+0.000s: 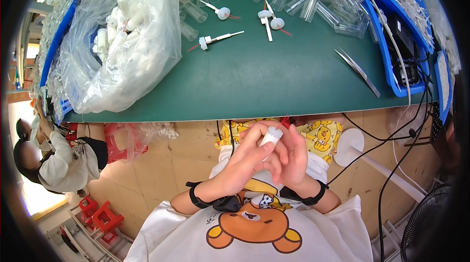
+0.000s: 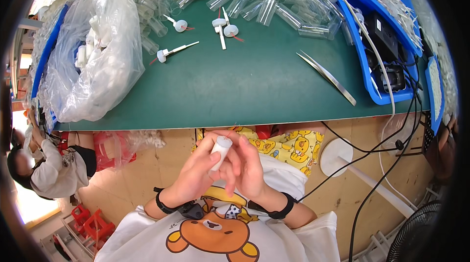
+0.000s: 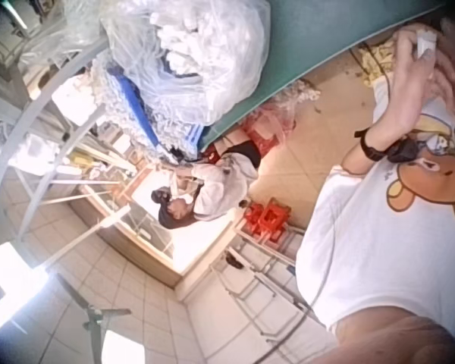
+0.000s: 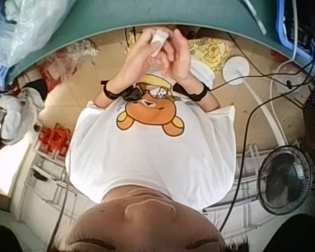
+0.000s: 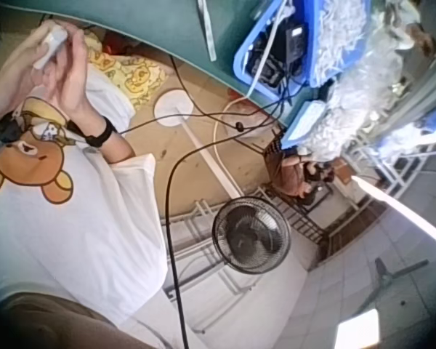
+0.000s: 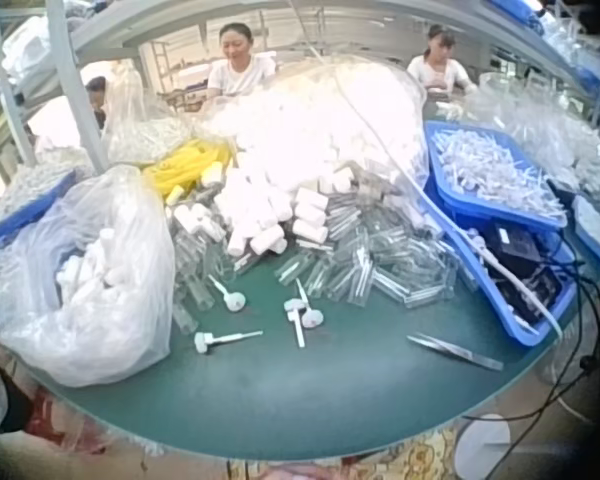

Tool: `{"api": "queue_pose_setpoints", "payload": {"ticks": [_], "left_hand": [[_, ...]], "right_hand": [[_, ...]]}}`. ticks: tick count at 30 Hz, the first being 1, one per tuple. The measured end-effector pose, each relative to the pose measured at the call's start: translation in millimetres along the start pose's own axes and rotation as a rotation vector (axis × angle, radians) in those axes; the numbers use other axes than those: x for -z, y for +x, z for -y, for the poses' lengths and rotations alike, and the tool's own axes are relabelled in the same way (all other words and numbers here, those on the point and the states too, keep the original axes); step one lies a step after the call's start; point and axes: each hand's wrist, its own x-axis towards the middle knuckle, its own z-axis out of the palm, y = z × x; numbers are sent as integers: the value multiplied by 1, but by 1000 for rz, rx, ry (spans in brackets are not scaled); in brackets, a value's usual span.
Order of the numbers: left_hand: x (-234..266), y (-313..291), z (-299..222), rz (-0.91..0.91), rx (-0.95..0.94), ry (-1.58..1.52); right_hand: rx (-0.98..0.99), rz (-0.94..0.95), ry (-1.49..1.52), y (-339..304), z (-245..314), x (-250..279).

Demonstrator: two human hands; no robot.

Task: The person assembles small white cylindrical components by inserting a thin rod into them and then placing them into clear plastic tubes. They handle the components one at a time, repeating the process multiple times.

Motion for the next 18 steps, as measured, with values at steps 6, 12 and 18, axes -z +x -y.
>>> {"api": "queue_pose_setpoints", "payload": {"ticks": [6, 12, 18], "left_hand": [[7, 1, 8, 37, -26, 69], [12, 6, 6, 133, 25, -239], [12, 8, 10, 29, 76, -221]], "right_hand": [[-28, 132, -67, 5, -5, 10], [-195, 303, 40, 9, -2, 21], [-106, 148, -102, 14, -8, -1]]}}
